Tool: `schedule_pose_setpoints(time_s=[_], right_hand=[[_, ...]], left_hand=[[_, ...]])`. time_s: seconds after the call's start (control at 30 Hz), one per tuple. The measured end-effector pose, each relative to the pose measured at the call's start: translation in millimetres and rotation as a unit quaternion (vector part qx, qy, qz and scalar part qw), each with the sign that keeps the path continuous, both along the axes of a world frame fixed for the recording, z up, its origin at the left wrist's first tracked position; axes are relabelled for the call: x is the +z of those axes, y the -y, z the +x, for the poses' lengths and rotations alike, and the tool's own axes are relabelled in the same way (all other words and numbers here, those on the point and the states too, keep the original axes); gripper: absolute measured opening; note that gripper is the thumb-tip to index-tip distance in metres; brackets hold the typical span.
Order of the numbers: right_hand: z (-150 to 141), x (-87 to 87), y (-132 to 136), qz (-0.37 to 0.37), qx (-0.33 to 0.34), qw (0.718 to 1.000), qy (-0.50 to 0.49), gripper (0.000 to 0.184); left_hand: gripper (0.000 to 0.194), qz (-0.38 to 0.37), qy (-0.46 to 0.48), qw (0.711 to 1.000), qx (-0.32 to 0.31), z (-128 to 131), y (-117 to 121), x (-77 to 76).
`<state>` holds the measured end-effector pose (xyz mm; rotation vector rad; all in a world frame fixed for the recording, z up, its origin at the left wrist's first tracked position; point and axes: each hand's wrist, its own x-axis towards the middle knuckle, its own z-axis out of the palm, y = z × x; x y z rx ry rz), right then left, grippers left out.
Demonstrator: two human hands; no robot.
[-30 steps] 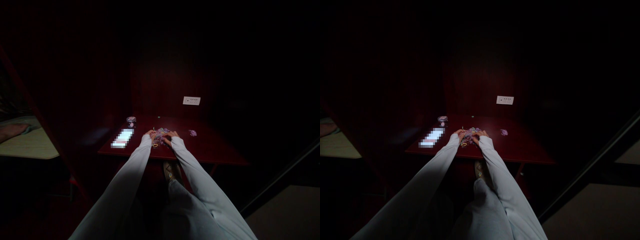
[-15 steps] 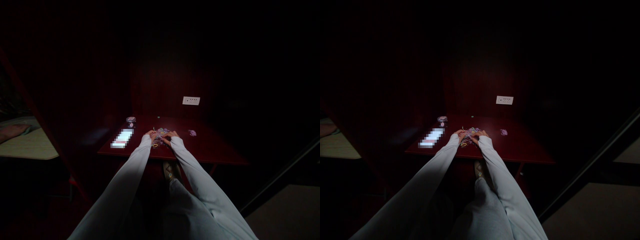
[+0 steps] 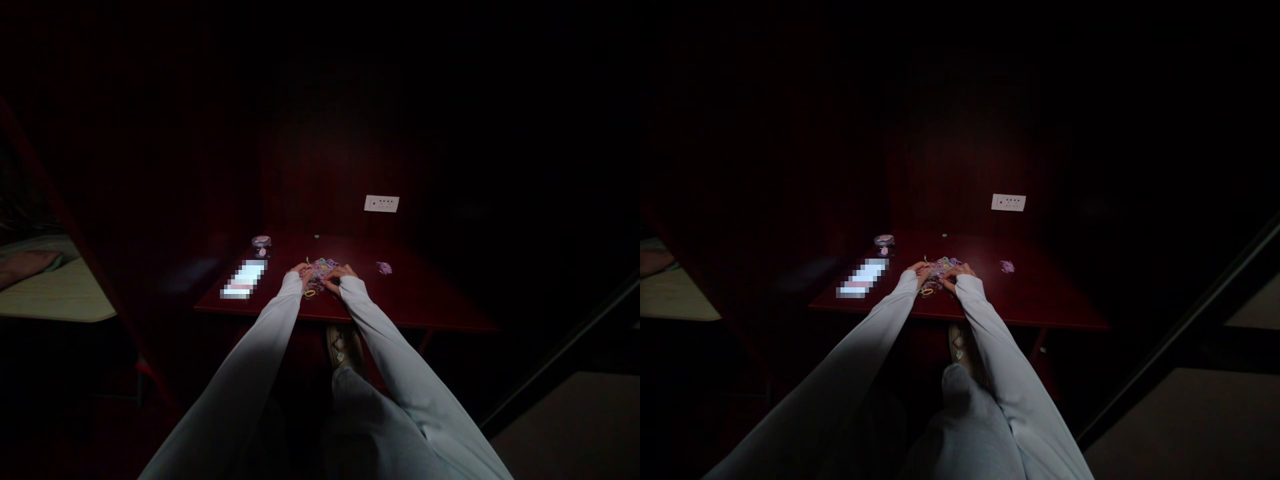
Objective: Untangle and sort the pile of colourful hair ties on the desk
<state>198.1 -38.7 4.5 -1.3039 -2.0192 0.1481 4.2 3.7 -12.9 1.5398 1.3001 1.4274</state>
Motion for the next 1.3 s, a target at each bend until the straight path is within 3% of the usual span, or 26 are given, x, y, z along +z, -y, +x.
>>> schedule_pose_setpoints(time_s=[0.37,0.83,1.1,1.3], right_hand=[[1.2,-1.6,-5.1,0.005,-0.006,0.999,0.042,0.029],[9.4,-3.6,-16.8,0.031,-0.012,0.998,-0.045,0.027],[20.1,-3.6,-21.7,0.048,-0.053,0.992,-0.108,0.046],[31.2,-5.5,-25.0,0.055,-0.073,0.992,-0.089,0.045]], left_hand=[[0.014,0.017,-0.003,1.000,-0.009,0.5,-2.2,-4.2],[0.008,0.023,0.058,0.998,0.007,0.0,-7.1,-5.8],[0.015,0.004,0.071,0.997,-0.010,-1.5,-8.1,-4.5],[0.015,-0.001,0.072,0.997,-0.006,-0.6,-1.9,1.2]])
